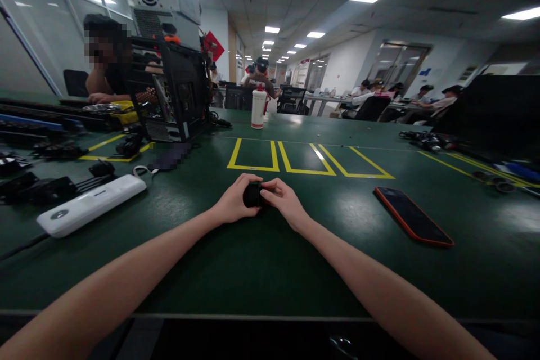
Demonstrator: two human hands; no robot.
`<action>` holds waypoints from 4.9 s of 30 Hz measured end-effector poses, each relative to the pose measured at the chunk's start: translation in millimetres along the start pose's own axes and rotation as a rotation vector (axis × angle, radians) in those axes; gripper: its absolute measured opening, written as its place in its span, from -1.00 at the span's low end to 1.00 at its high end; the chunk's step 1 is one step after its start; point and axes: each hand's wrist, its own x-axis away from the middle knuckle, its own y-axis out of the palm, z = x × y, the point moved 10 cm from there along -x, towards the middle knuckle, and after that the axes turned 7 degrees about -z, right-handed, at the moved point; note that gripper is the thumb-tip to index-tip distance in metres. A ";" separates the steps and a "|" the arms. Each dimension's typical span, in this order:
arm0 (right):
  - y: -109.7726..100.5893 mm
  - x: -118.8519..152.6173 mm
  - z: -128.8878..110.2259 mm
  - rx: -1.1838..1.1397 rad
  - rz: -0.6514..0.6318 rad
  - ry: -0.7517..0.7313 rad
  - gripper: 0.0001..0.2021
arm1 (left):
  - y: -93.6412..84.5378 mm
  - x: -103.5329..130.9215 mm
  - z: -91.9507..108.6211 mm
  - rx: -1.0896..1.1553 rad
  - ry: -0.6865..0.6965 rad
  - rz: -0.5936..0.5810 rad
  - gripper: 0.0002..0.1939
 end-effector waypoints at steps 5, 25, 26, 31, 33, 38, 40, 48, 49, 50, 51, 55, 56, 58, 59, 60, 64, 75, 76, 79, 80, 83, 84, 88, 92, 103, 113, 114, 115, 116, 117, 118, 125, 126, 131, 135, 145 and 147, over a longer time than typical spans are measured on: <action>-1.7 -2.8 6.7 0.010 0.005 0.051 -0.70 | -0.1 0.4 -1.6 -0.002 0.003 0.002 -0.39; 0.7 -1.0 5.5 -0.014 -0.036 0.012 -0.68 | -0.2 1.3 -3.7 -0.009 -0.006 0.004 -0.39; 2.8 0.2 3.2 -0.028 -0.058 -0.003 -0.69 | -0.5 1.4 -3.5 -0.009 -0.006 0.006 -0.39; 5.2 4.6 -4.9 -0.037 -0.063 -0.044 -0.74 | -0.5 1.3 -2.7 -0.007 -0.003 -0.002 -0.39; 2.7 3.4 -5.3 0.001 -0.029 -0.047 -0.79 | -0.3 1.1 -3.2 -0.012 -0.003 -0.005 -0.39; -5.7 -3.0 4.3 0.056 0.047 -0.011 -0.72 | 0.1 0.6 -3.9 -0.016 0.004 0.005 -0.39; -5.3 -4.3 9.2 0.052 0.029 0.013 -0.69 | 0.1 0.7 -3.1 -0.016 0.014 0.012 -0.40; 5.3 2.0 -1.0 -0.065 -0.083 -0.030 -0.70 | -0.5 1.8 -2.8 -0.019 0.014 0.017 -0.38; 4.2 1.9 -1.3 -0.053 -0.069 -0.025 -0.74 | -0.3 1.7 -3.0 -0.021 0.010 0.013 -0.38; 2.6 1.6 -1.0 -0.035 -0.049 -0.018 -0.77 | -0.2 1.6 -3.1 -0.022 0.008 0.011 -0.38; 0.8 0.9 -0.5 -0.017 -0.028 -0.013 -0.79 | -0.2 1.4 -3.3 -0.024 0.006 0.009 -0.38; -4.4 -2.4 3.2 0.018 0.027 -0.011 -0.75 | -0.2 0.6 -3.4 -0.021 0.006 0.010 -0.38; -5.0 -3.0 5.1 0.014 0.030 -0.002 -0.71 | -0.3 0.6 -3.3 -0.018 0.007 0.012 -0.39; -4.7 -3.2 8.7 0.007 0.020 0.026 -0.67 | -0.3 0.6 -2.4 -0.013 0.011 0.008 -0.39; -3.8 -2.9 9.4 0.004 0.008 0.037 -0.67 | -0.3 0.7 -1.9 -0.012 0.011 0.005 -0.40; -2.4 -2.3 9.0 0.001 -0.008 0.041 -0.69 | -0.2 0.8 -1.5 -0.012 0.010 0.001 -0.40; 4.6 1.5 1.9 -0.056 -0.068 0.006 -0.69 | -1.0 1.3 -1.0 -0.017 0.001 0.002 -0.39; -3.0 -3.5 4.9 -0.026 0.009 -0.002 -0.72 | 0.3 0.7 -0.7 -0.022 0.028 0.007 -0.39; -2.7 -3.1 4.6 -0.030 0.002 0.000 -0.72 | 0.2 0.8 -0.7 -0.021 0.029 0.005 -0.39; 1.3 -0.2 1.0 -0.052 -0.041 -0.008 -0.74 | -0.2 0.9 -0.8 -0.023 0.027 0.001 -0.39; 3.2 0.9 -0.2 -0.064 -0.058 -0.011 -0.73 | -0.5 1.0 -1.0 -0.024 0.025 0.002 -0.39; 5.8 3.1 -3.5 -0.061 -0.074 -0.025 -0.79 | -0.6 0.8 -1.4 -0.026 0.017 0.003 -0.39; 5.1 3.2 -4.2 -0.044 -0.064 -0.030 -0.83 | -0.3 0.6 -1.5 -0.025 0.015 0.001 -0.39; 0.5 0.9 -3.7 -0.017 -0.011 -0.042 -0.79 | 0.1 0.1 -3.0 -0.018 0.004 0.004 -0.39; -1.9 -1.5 5.9 -0.061 -0.003 0.024 -0.64 | 0.7 0.2 -4.5 -0.007 0.000 0.004 -0.38; -0.7 1.0 1.2 -0.026 -0.028 0.022 -0.75 | -0.7 -0.4 -0.7 0.004 -0.006 -0.003 -0.41; 7.9 2.4 -5.4 -0.021 -0.116 0.000 -0.68 | -0.9 0.2 1.3 0.013 -0.009 -0.009 -0.41; 9.4 3.0 -7.0 -0.031 -0.126 -0.019 -0.66 | -1.1 0.2 1.7 0.013 -0.008 -0.010 -0.40; 10.5 3.5 -8.3 -0.035 -0.130 -0.034 -0.66 | -1.1 0.2 1.9 0.012 -0.007 -0.011 -0.40; 11.2 4.0 -9.0 -0.031 -0.129 -0.040 -0.66 | -1.2 0.2 2.0 0.013 -0.005 -0.012 -0.40; 12.1 4.3 -9.3 -0.025 -0.128 -0.038 -0.67 | -1.2 0.2 2.1 0.013 -0.002 -0.012 -0.40; 12.8 4.5 -9.8 -0.018 -0.125 -0.036 -0.70 | -1.2 0.2 1.8 0.013 -0.001 -0.011 -0.40; 3.0 3.0 -7.5 -0.019 -0.023 -0.031 -0.67 | -0.3 0.4 -1.6 0.013 -0.011 -0.007 -0.40; 2.3 2.2 -2.8 -0.034 -0.022 -0.003 -0.60 | -0.4 0.5 -1.4 0.015 -0.008 -0.005 -0.40; 4.5 -1.0 12.2 -0.041 -0.068 0.063 -0.63 | -0.7 1.0 -1.6 0.000 0.004 0.003 -0.40; -14.6 -5.0 15.5 0.133 0.046 0.045 -0.63 | -1.0 0.3 -8.0 -0.011 -0.023 0.010 -0.41; -38.2 -6.1 7.5 0.754 -0.037 0.072 -0.46 | 3.2 -6.5 -58.5 0.051 -0.261 -0.013 -0.42; -23.6 -0.7 3.9 0.877 -0.145 0.042 -0.44 | 4.7 -7.1 -60.3 0.051 -0.271 -0.019 -0.42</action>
